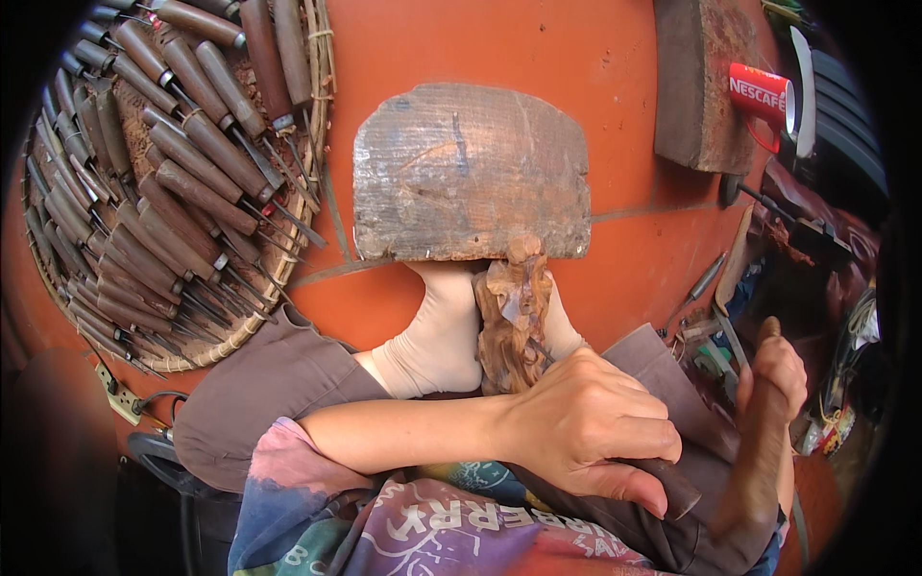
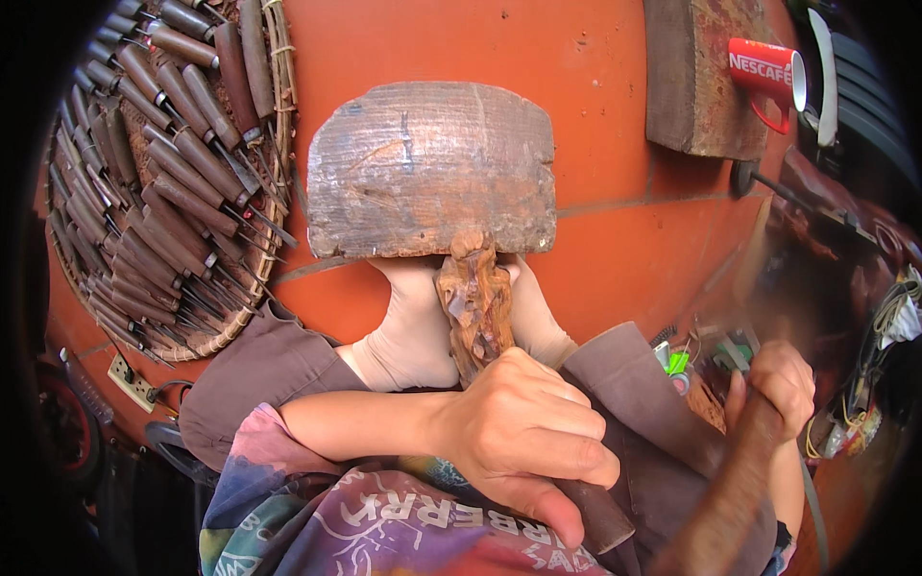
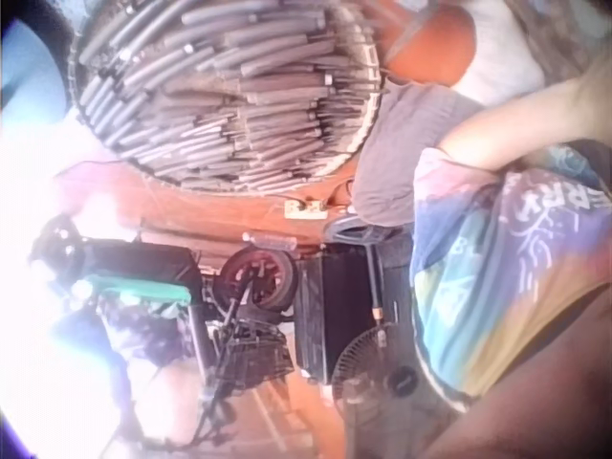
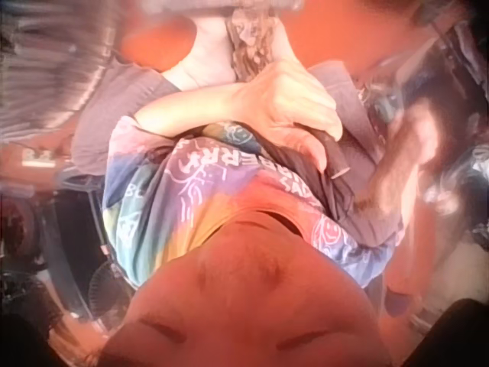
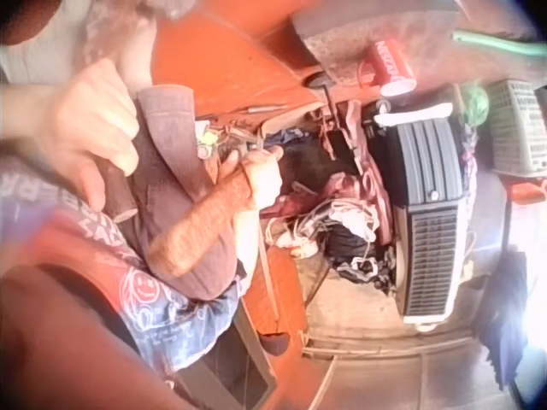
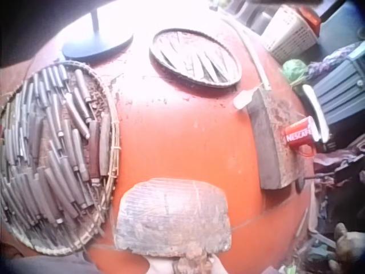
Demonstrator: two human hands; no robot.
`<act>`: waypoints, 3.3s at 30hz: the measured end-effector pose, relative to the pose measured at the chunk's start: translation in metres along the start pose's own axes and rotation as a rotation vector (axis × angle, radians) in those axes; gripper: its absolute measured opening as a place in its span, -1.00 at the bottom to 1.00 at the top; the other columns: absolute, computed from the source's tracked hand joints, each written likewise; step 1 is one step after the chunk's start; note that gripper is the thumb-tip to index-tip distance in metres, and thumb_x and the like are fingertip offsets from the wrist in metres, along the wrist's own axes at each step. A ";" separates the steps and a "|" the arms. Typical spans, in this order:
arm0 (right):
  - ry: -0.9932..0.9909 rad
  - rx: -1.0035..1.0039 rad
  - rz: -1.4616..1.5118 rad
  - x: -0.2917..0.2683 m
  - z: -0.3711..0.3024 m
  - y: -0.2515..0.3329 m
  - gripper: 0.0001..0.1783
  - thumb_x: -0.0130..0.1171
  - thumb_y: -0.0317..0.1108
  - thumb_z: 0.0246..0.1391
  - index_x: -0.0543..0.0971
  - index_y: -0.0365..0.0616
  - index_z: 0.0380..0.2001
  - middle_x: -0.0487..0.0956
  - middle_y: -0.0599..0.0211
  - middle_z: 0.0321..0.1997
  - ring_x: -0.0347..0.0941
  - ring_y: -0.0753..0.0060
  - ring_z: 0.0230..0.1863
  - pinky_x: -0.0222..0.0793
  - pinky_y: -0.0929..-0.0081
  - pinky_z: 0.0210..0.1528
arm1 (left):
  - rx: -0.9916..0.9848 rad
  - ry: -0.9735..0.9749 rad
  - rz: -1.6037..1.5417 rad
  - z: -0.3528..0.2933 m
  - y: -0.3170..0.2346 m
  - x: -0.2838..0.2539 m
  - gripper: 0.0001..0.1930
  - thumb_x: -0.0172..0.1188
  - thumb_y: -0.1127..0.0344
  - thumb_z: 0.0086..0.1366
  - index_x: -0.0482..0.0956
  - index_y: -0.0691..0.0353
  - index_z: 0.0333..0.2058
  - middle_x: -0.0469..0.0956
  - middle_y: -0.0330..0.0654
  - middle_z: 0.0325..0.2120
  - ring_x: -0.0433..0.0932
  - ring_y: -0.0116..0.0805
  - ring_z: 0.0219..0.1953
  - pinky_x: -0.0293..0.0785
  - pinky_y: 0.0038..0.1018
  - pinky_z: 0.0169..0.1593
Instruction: The person carves a small wooden piece held between their legs using a chisel and a wooden mallet. They repeatedly select different chisels from a wall-mounted basket, strike the chisel to remove wood shavings, and adjust the workpiece orientation.
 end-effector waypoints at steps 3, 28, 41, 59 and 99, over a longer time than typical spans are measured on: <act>-0.079 -0.010 0.278 -0.013 -0.004 0.007 -0.68 0.24 -0.64 -0.15 0.36 -0.15 -0.34 0.46 0.21 -0.55 0.43 0.19 -0.57 0.38 0.27 -0.50 | 0.016 0.006 -0.045 0.003 -0.001 0.000 -0.53 0.29 -0.20 0.15 0.57 0.15 -0.44 0.27 -0.38 -0.69 0.32 -0.41 -0.71 0.15 -0.46 -0.67; 0.002 0.211 0.286 0.024 -0.010 -0.017 -0.73 0.38 -0.41 -0.21 0.48 -0.15 -0.44 0.45 0.31 -0.56 0.41 0.19 -0.56 0.26 0.31 -0.48 | -0.071 0.334 0.288 0.003 -0.003 0.062 -0.71 0.24 0.06 0.18 0.57 0.07 -0.20 0.33 -0.36 -0.48 0.27 -0.49 -0.58 0.22 -0.59 -0.59; 0.253 0.253 0.337 0.039 -0.047 -0.043 -0.72 0.40 -0.39 -0.25 0.53 -0.20 -0.44 0.49 0.26 -0.57 0.43 0.12 -0.58 0.27 0.27 -0.51 | -0.280 0.308 0.155 -0.003 0.021 0.050 -0.57 0.29 -0.11 0.13 0.46 0.15 -0.52 0.30 -0.26 -0.62 0.40 -0.29 -0.62 0.32 -0.38 -0.59; 0.190 0.202 0.321 0.033 -0.047 -0.040 -0.67 0.43 -0.38 -0.23 0.52 -0.14 -0.35 0.54 0.25 -0.53 0.50 0.10 -0.54 0.36 0.26 -0.47 | -0.311 0.188 0.164 0.008 0.024 0.038 -0.56 0.35 -0.07 0.08 0.39 0.14 -0.54 0.28 -0.25 -0.60 0.39 -0.28 -0.61 0.26 -0.36 -0.58; -0.024 -0.095 -0.060 -0.001 -0.012 -0.007 -0.72 0.36 -0.57 -0.28 0.44 -0.20 -0.49 0.52 0.17 -0.57 0.50 0.07 -0.56 0.47 0.16 -0.49 | -0.204 0.291 -0.071 -0.001 0.008 0.022 -0.60 0.37 -0.09 0.08 0.49 0.12 -0.49 0.29 -0.30 -0.65 0.38 -0.29 -0.64 0.17 -0.37 -0.62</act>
Point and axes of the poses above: each hand's wrist, its own z-axis towards the middle knuckle, its own x-axis out of the palm, y = z × x, the point moved 8 cm from there along z, towards the middle knuckle
